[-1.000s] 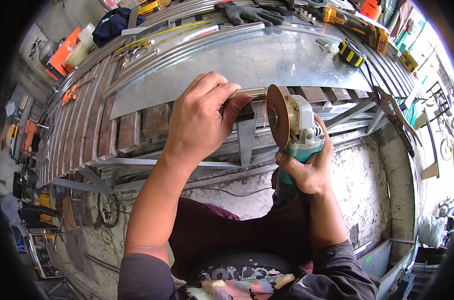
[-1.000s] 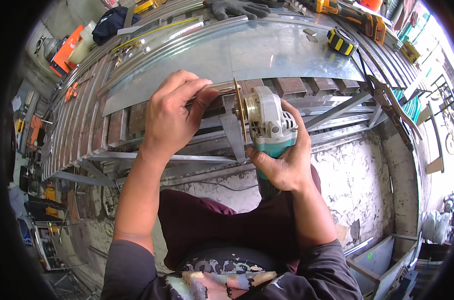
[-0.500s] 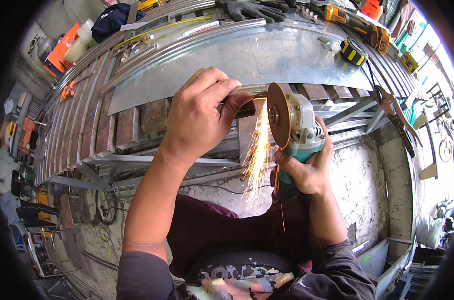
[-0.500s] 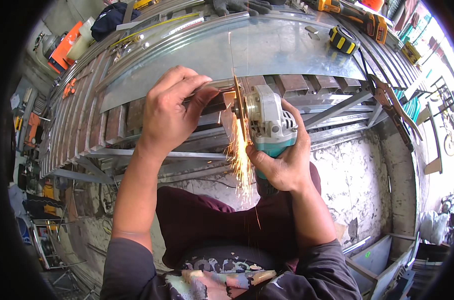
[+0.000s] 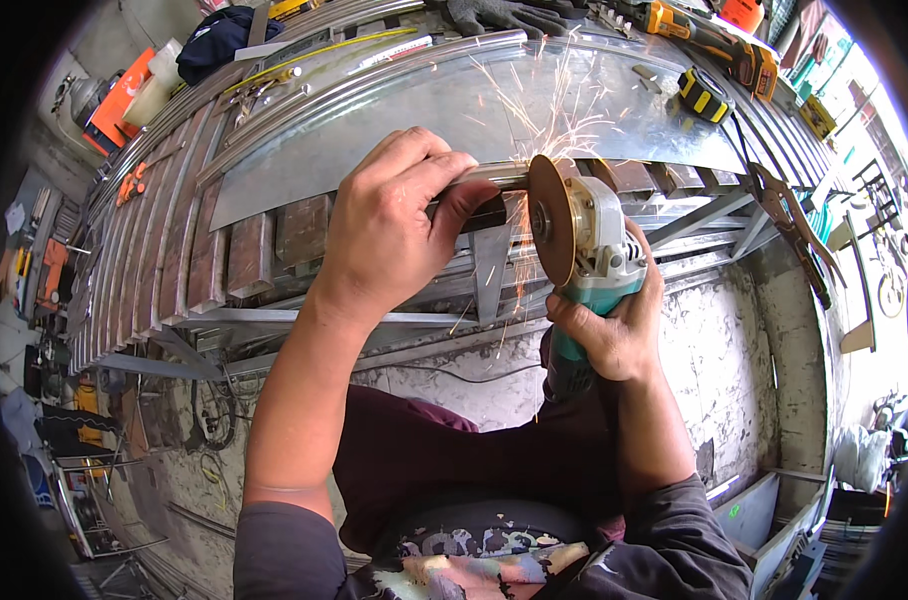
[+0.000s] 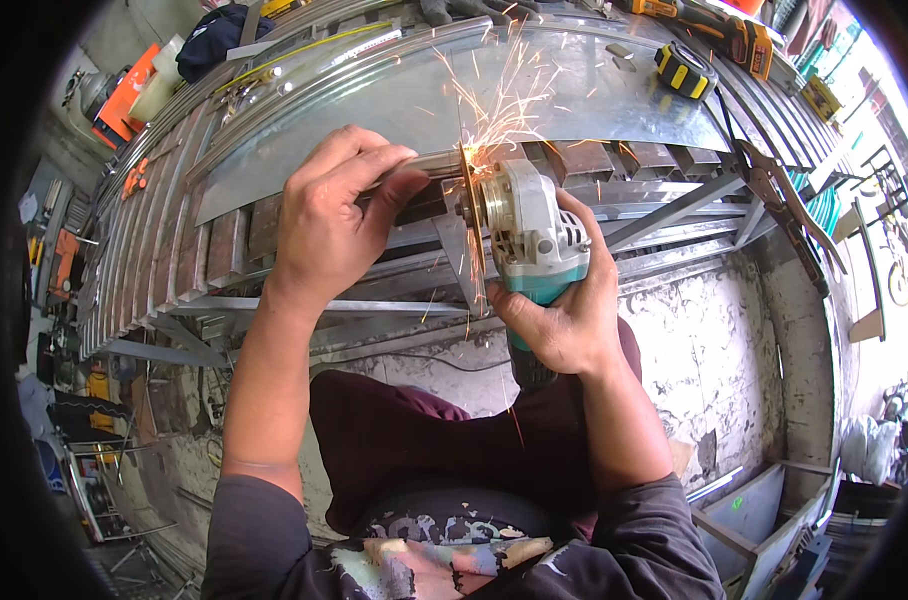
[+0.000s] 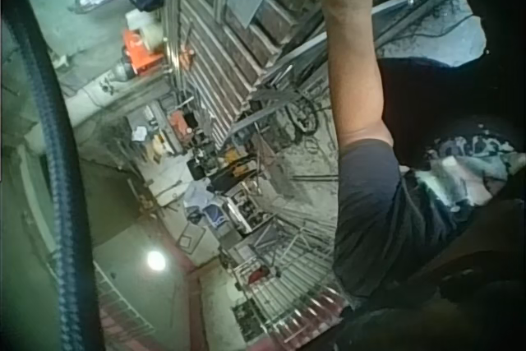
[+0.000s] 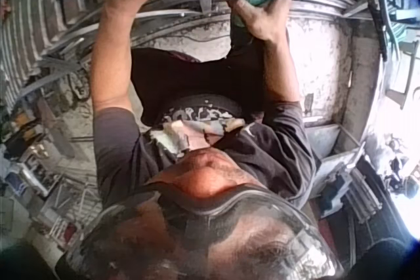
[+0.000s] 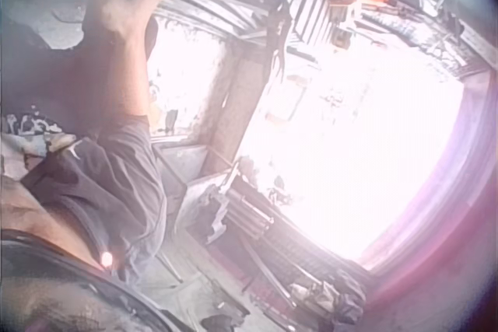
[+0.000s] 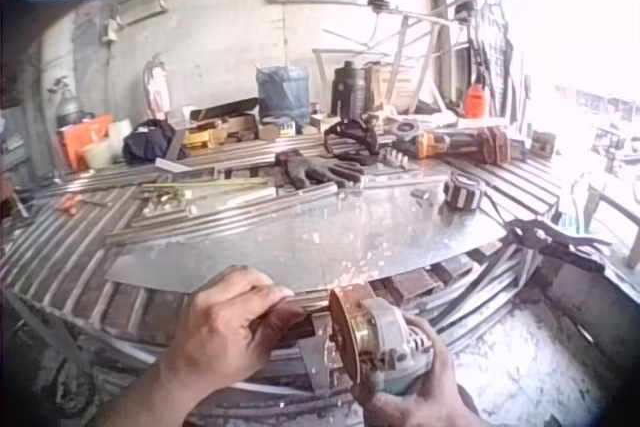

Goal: The recorder measures a metal tube with a tape measure, marks it with a permanent marker, and cuts it using an angle grinder.

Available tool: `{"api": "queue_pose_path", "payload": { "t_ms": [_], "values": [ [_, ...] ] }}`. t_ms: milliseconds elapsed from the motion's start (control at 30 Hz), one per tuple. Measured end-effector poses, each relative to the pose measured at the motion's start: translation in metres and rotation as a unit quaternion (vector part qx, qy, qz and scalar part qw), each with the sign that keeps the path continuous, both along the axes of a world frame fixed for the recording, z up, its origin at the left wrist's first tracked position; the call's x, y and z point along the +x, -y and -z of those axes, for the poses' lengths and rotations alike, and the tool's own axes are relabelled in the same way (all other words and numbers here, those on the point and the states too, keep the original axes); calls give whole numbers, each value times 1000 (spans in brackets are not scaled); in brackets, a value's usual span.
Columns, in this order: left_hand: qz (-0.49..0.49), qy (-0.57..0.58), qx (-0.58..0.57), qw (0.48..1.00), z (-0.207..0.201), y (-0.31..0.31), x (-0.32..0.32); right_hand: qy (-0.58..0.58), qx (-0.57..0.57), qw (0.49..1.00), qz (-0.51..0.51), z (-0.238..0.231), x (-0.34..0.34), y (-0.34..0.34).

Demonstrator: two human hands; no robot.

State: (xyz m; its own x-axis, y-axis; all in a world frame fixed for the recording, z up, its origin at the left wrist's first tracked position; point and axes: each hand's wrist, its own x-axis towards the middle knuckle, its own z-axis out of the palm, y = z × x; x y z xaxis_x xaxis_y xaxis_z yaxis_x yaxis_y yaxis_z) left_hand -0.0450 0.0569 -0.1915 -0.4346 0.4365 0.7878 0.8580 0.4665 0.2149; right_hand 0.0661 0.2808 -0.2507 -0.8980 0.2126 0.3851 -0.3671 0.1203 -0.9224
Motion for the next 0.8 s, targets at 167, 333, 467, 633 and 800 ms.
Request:
{"api": "queue_pose_path", "payload": {
  "t_ms": [167, 333, 467, 633, 800],
  "values": [
    [1, -2, -1, 1000, 0, 0, 0, 47, -8, 998, -49, 0, 1, -9],
    [0, -2, -4, 1000, -1, 1, 1, 55, 2, 998, -37, 0, 0, -7],
    [2, 0, -5, 1000, -1, 0, 0, 55, -3, 998, -29, -2, -1, -7],
    [6, -1, -5, 1000, -1, 0, 0, 50, -4, 998, -27, 2, -3, -7],
    [6, -1, -5, 1000, -2, 1, 0, 46, -6, 998, -34, 1, -3, -6]
  ]
}}
